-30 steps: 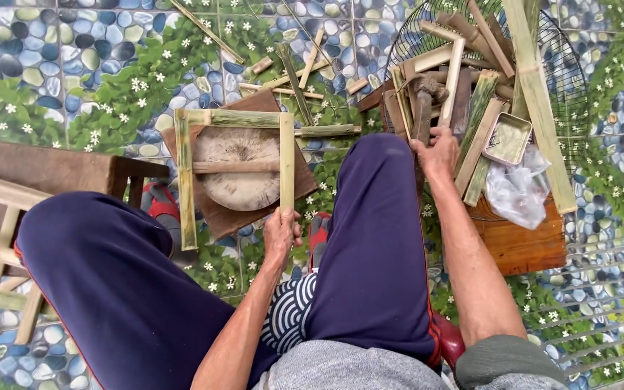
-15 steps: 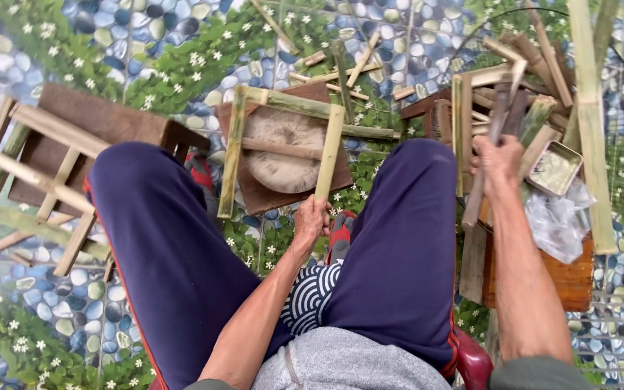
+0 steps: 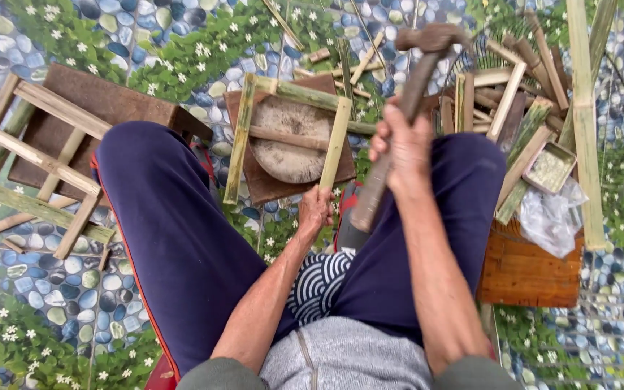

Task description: The person assembles a small bamboo frame by hand, using a hammer to secure the joints. They repeatedly adjust the pieces and tap them into place on a wooden block.

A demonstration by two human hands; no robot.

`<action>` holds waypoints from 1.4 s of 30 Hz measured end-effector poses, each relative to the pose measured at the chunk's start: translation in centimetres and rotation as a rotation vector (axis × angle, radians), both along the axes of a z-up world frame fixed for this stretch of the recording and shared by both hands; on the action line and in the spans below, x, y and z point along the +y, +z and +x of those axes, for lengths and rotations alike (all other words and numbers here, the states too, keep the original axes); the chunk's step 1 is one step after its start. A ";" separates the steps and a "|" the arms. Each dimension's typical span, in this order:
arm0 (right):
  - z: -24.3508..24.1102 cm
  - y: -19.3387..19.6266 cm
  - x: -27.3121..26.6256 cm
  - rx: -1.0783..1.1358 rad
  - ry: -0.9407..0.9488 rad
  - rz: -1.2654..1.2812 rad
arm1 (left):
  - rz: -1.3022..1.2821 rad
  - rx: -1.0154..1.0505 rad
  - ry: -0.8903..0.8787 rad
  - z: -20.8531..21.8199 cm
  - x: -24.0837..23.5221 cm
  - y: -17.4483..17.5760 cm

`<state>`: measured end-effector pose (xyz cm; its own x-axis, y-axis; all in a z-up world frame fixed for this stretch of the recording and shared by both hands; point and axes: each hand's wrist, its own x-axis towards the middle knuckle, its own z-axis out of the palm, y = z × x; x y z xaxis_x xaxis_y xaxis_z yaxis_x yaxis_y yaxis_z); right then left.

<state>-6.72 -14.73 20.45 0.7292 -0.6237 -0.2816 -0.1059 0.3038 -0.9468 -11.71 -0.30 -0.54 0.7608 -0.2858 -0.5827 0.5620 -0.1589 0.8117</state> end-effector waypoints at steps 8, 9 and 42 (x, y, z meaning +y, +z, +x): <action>-2.7 -10.7 0.9 0.267 -0.129 -0.134 | 0.017 0.055 0.018 -0.1 0.9 2.8; -2.3 -11.4 0.2 0.267 -0.150 -0.159 | 0.020 0.051 0.014 0.7 0.4 3.6; -1.8 -24.8 1.0 0.747 0.011 -0.520 | 0.013 -0.114 -0.021 7.6 2.1 -0.7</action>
